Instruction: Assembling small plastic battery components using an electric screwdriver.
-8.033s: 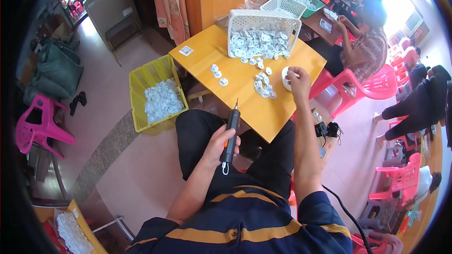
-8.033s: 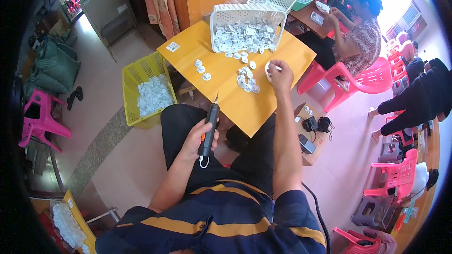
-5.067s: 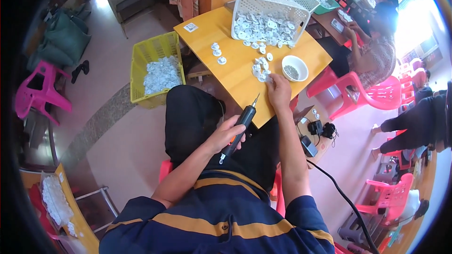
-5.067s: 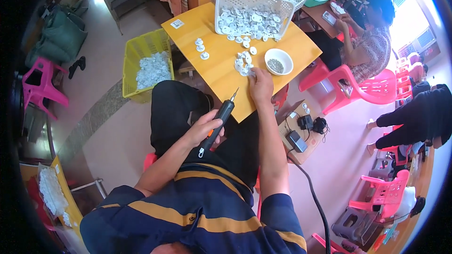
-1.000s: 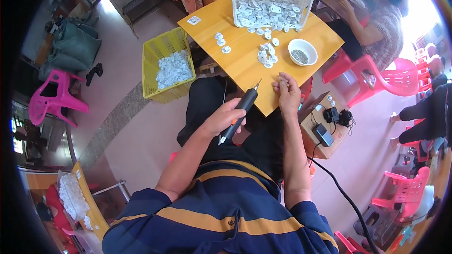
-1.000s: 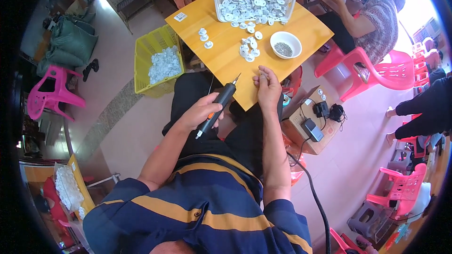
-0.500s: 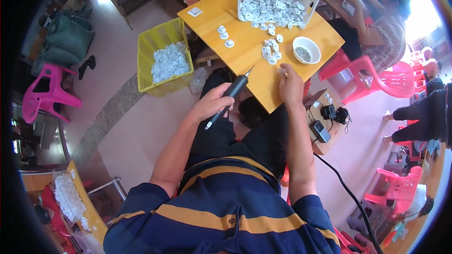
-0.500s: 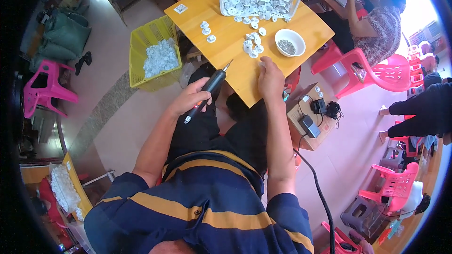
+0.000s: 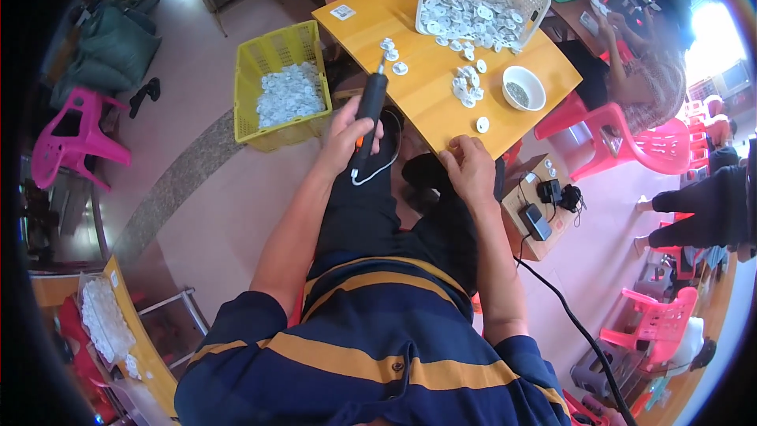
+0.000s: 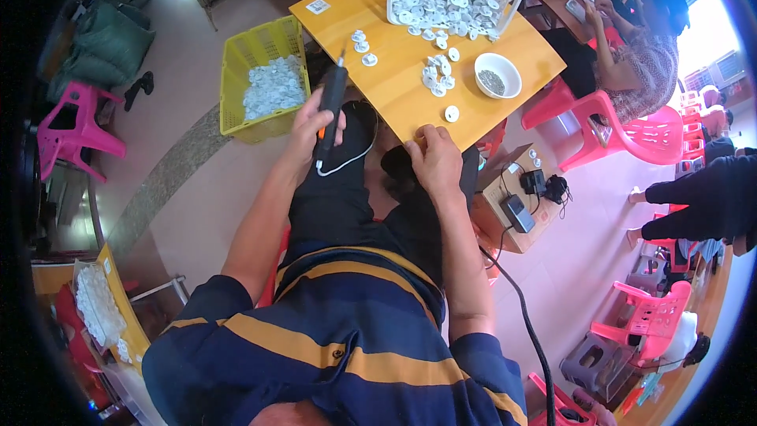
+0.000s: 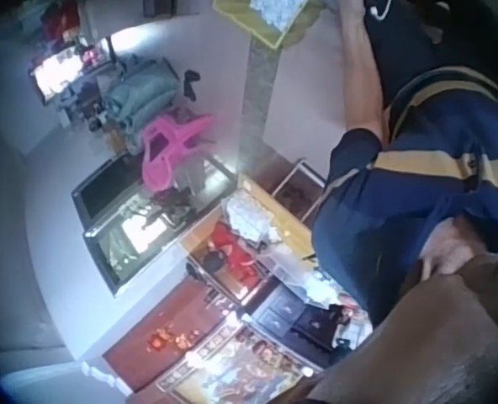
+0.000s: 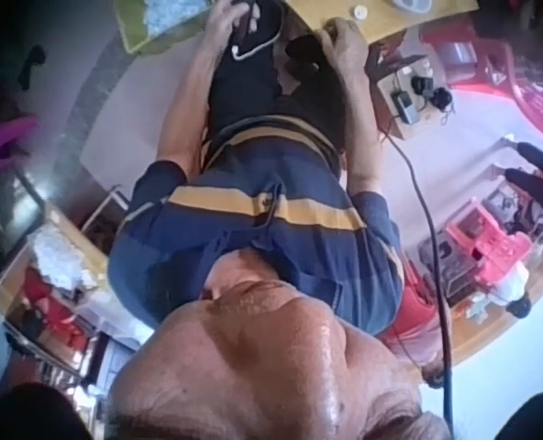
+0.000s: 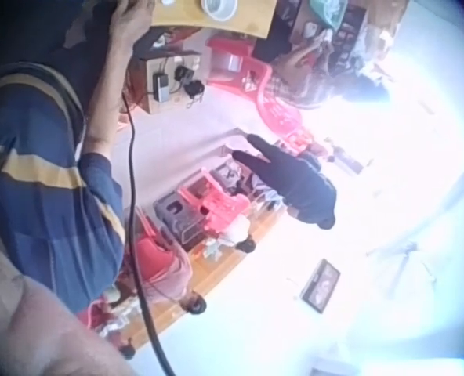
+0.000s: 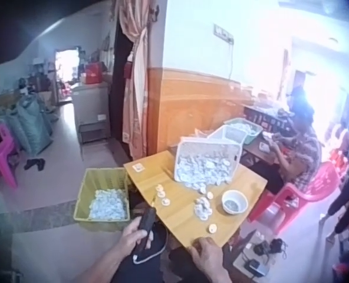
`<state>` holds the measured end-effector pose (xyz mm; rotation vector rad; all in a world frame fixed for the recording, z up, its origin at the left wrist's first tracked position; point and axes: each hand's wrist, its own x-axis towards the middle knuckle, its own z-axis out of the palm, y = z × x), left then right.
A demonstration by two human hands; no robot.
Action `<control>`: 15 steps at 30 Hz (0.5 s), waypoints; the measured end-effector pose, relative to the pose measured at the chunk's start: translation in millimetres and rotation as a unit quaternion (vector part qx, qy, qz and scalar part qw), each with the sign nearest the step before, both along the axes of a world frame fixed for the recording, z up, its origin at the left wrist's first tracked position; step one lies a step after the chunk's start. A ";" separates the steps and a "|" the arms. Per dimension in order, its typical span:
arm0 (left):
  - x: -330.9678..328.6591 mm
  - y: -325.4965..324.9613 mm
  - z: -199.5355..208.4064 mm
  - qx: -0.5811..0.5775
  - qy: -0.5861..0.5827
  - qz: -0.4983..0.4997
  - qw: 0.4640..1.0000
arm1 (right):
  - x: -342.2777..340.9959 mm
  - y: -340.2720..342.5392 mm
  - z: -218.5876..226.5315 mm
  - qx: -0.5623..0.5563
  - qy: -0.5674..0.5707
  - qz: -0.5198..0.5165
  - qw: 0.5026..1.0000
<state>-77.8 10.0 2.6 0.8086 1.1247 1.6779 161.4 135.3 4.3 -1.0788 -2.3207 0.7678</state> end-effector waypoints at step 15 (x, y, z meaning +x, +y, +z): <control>-131.7 -2.5 4.7 0.084 0.166 0.426 0.885 | -1.6 8.0 -14.1 0.072 0.009 -0.029 0.997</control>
